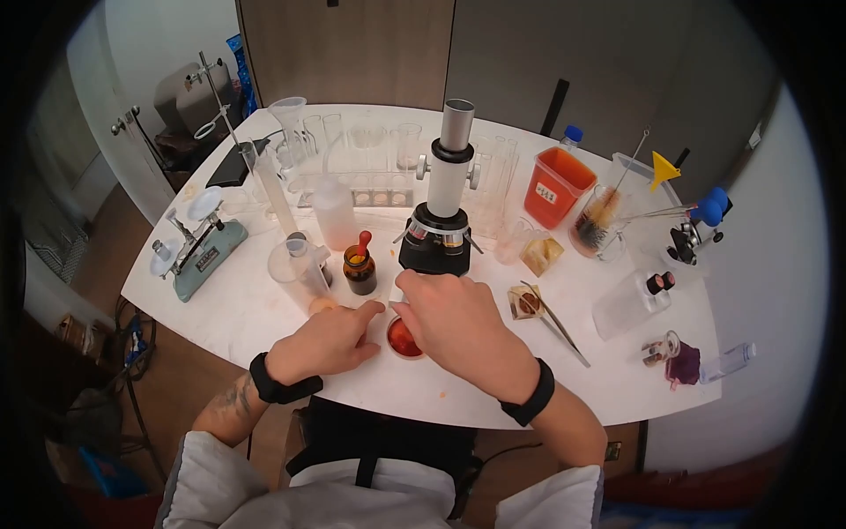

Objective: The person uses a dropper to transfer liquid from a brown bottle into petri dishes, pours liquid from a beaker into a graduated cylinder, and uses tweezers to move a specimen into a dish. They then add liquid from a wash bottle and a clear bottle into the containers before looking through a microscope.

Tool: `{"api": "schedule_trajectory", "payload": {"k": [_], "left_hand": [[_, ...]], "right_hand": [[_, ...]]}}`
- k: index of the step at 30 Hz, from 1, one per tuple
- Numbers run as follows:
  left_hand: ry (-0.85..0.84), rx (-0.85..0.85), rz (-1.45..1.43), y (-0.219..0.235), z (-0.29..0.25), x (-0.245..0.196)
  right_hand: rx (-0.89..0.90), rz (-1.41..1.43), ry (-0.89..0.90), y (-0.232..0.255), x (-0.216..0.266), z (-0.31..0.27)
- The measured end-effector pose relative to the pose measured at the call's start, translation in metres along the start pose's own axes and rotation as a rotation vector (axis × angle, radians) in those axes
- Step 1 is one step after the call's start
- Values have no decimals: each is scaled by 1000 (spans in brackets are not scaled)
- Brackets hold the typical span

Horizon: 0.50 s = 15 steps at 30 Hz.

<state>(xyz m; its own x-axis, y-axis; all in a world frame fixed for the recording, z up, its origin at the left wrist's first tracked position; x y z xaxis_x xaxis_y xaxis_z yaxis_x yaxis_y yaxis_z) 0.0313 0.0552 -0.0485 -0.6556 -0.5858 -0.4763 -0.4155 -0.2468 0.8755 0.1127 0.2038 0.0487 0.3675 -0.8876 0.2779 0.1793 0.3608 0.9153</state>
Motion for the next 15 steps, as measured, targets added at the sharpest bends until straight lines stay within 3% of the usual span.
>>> {"api": "schedule_trajectory", "payload": {"k": [4, 7, 10, 15], "left_hand": [[35, 71, 32, -3, 7, 4], [32, 60, 31, -3, 10, 2], [49, 70, 70, -8, 11, -2], [49, 32, 110, -8, 15, -6]], "right_hand": [[17, -130, -232, 13, -34, -22], [7, -17, -514, 28, -85, -43], [-185, 362, -615, 17, -121, -44], [-195, 422, -693, -3, -119, -27]]}}
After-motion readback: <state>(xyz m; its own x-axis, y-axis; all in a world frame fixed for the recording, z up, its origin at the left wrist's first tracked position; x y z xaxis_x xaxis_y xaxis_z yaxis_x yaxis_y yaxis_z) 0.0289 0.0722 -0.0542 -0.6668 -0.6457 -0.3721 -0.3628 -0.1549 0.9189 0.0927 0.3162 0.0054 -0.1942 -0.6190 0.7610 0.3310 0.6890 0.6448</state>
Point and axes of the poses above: each hand's wrist, its own z-axis towards the middle knuckle, its own y-axis out of the back of the hand, x = y × z, the point moved 5 cm from there along z, towards the middle knuckle, and after that the axes turned 12 degrees about y, right-handed, at the moved point
